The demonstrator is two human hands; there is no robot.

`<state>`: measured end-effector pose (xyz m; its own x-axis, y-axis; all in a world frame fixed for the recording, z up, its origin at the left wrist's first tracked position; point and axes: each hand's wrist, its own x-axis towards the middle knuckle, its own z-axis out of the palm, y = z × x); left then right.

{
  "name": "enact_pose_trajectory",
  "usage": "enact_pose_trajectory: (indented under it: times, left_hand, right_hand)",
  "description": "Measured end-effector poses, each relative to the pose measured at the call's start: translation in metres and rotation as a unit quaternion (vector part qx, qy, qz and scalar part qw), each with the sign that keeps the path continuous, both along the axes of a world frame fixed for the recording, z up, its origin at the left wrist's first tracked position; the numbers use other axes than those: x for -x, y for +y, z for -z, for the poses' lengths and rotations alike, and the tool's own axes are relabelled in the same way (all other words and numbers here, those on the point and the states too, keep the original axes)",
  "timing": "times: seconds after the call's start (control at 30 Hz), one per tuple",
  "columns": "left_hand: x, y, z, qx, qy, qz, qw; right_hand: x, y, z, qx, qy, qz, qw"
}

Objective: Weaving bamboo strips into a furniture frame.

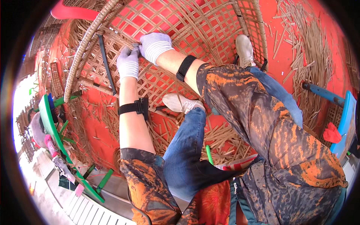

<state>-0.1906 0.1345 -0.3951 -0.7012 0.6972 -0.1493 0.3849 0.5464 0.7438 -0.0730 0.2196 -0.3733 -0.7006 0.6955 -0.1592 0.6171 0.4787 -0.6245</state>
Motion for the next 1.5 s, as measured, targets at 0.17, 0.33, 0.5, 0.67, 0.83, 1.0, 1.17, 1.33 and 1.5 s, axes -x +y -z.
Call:
enact_pose_trajectory:
  times: [0.17, 0.33, 0.5, 0.67, 0.83, 1.0, 1.17, 1.33, 1.5]
  left_hand:
    - [-0.01, -0.008, -0.021, 0.15, 0.31, 0.074, 0.936]
    - [-0.057, -0.099, -0.089, 0.103, 0.393, 0.219, 0.887]
    - [-0.159, -0.254, -0.193, 0.119, 0.352, 0.35, 0.86]
    - [-0.21, -0.551, -0.168, 0.521, 0.019, 0.221, 0.824]
    - [-0.172, -0.561, -0.169, 0.791, -0.109, 0.162, 0.58]
    - [-0.086, -0.252, -0.063, 0.225, 0.222, 0.194, 0.929]
    - [-0.056, -0.032, -0.026, 0.048, 0.18, -0.018, 0.982]
    - [-0.053, 0.013, 0.024, 0.007, 0.146, -0.174, 0.974]
    - [-0.049, 0.005, 0.031, -0.21, -0.149, -0.201, 0.945]
  right_hand:
    - [-0.019, -0.02, -0.007, -0.177, 0.095, 0.061, 0.978]
    - [-0.013, -0.063, -0.019, 0.124, 0.231, 0.115, 0.958]
    - [-0.006, -0.042, -0.003, 0.795, 0.345, 0.156, 0.474]
    - [-0.004, -0.024, 0.027, 0.36, 0.229, 0.068, 0.902]
    - [-0.029, -0.002, 0.003, 0.108, 0.138, -0.009, 0.984]
    - [-0.047, 0.013, 0.02, 0.084, 0.131, -0.002, 0.988]
    - [-0.04, -0.006, 0.003, 0.132, 0.191, -0.032, 0.972]
    - [-0.042, -0.001, 0.003, 0.102, 0.201, -0.04, 0.973]
    - [-0.05, -0.005, 0.006, 0.145, 0.215, -0.025, 0.966]
